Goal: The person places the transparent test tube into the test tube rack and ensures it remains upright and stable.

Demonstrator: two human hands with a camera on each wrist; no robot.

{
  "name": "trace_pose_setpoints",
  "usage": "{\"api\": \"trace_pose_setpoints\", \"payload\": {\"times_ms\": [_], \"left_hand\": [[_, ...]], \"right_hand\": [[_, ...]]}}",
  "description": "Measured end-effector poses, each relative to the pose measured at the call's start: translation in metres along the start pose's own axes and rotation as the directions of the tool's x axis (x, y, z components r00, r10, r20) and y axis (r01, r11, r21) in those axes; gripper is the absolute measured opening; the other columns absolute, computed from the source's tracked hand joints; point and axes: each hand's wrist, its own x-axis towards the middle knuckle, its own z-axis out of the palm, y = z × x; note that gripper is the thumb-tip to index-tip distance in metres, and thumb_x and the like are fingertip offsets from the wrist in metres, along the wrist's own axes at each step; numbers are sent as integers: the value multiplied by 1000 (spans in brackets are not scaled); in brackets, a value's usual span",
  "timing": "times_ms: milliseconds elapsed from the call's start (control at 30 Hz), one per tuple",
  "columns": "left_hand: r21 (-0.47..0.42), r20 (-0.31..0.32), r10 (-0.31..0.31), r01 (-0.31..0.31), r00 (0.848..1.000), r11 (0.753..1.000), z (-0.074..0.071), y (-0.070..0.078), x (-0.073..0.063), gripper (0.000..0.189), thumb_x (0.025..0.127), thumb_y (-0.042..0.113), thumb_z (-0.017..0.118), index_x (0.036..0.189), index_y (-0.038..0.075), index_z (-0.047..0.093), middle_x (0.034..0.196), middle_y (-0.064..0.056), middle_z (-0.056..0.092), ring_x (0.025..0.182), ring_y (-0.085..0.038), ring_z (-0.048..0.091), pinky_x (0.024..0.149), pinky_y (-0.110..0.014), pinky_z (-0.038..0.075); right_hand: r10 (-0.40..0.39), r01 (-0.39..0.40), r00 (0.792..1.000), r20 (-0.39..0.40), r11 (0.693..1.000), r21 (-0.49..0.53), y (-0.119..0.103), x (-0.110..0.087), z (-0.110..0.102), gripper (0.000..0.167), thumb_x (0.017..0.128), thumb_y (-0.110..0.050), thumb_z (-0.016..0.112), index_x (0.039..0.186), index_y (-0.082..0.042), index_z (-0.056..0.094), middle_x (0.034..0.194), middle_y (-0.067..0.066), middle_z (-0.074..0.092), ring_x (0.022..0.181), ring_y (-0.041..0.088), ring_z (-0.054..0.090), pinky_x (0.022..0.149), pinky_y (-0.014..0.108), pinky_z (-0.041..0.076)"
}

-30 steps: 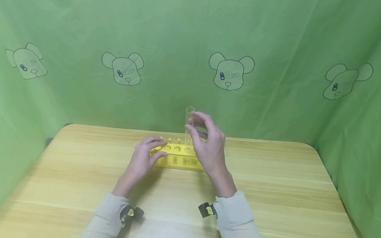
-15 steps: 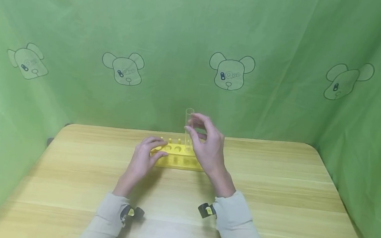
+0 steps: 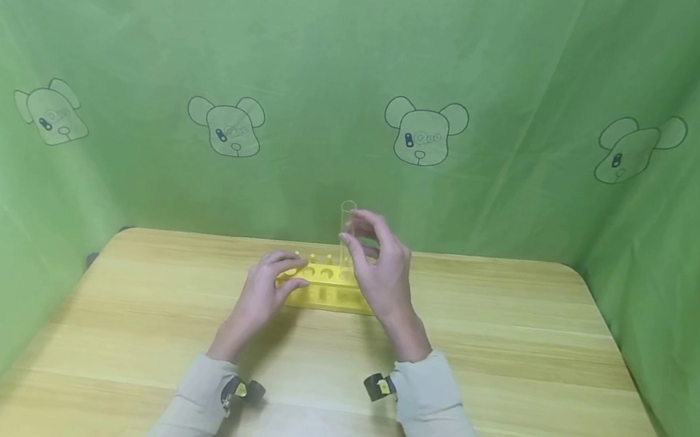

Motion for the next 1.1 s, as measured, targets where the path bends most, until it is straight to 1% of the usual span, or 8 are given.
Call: {"api": "trace_pose_setpoints", "payload": {"times_ms": [167,333,433,533,667,767,933,1100], "left_hand": [[16,-4,6,-6,1000,1000,1,-1,0,38,86,19,80,120,3,74,125,-11,69,117,-27,62,107,-38,50],[13,-4,17,-17,1000,1000,0,-1,0,38,86,19,80,120,3,74,124,-11,69,117,-27,62,107,-38,50],[3,-3,21,-21,1000,1000,0,-1,0,37,87,18,80,120,2,73,124,-14,69,117,-28,62,107,-39,50],[-3,-3,21,-21,1000,1000,0,0,0,37,87,18,80,120,1,73,124,-15,69,117,-29,62,107,-40,50],[-4,-10,24,-24,1000,1000,-1,0,0,37,87,18,80,119,1,73,123,-15,69,116,-29,62,106,-40,51],[-2,-12,25,-25,1000,1000,-1,1,0,37,86,18,81,119,1,73,123,-13,69,116,-29,62,106,-40,51],[8,-1,13,-13,1000,1000,-1,0,0,38,87,19,80,120,3,73,124,-11,69,117,-27,62,107,-37,50],[12,4,8,-8,1000,1000,-1,-1,0,38,87,20,80,120,3,73,124,-10,69,117,-26,62,107,-36,50]], "right_hand": [[-5,5,1000,7,1000,11,8,-2,0,39,91,2,74,128,1,62,111,17,72,100,30,72,79,31,63],[10,-10,1000,8,1000,-5,5,-3,2,39,89,9,73,127,6,61,109,22,71,99,35,71,78,39,64],[10,-10,1000,11,1000,-3,-4,-3,2,38,89,13,71,125,11,59,108,27,70,99,40,70,79,38,64],[1,-1,1000,18,1000,3,-14,-4,1,37,89,15,70,124,13,58,107,30,68,98,43,69,79,31,63],[-6,6,1000,23,1000,9,-19,-4,1,37,88,17,69,124,14,58,107,31,67,97,46,68,79,23,61],[-6,6,1000,23,1000,17,-20,-4,1,37,88,17,69,123,14,58,107,30,68,97,44,69,80,25,61],[-11,10,1000,24,1000,18,-20,-5,2,37,88,16,70,123,14,59,108,29,69,97,43,70,80,35,63],[-10,10,1000,22,1000,18,-18,-7,2,36,88,16,70,122,14,59,108,28,69,97,42,70,79,33,63]]}}
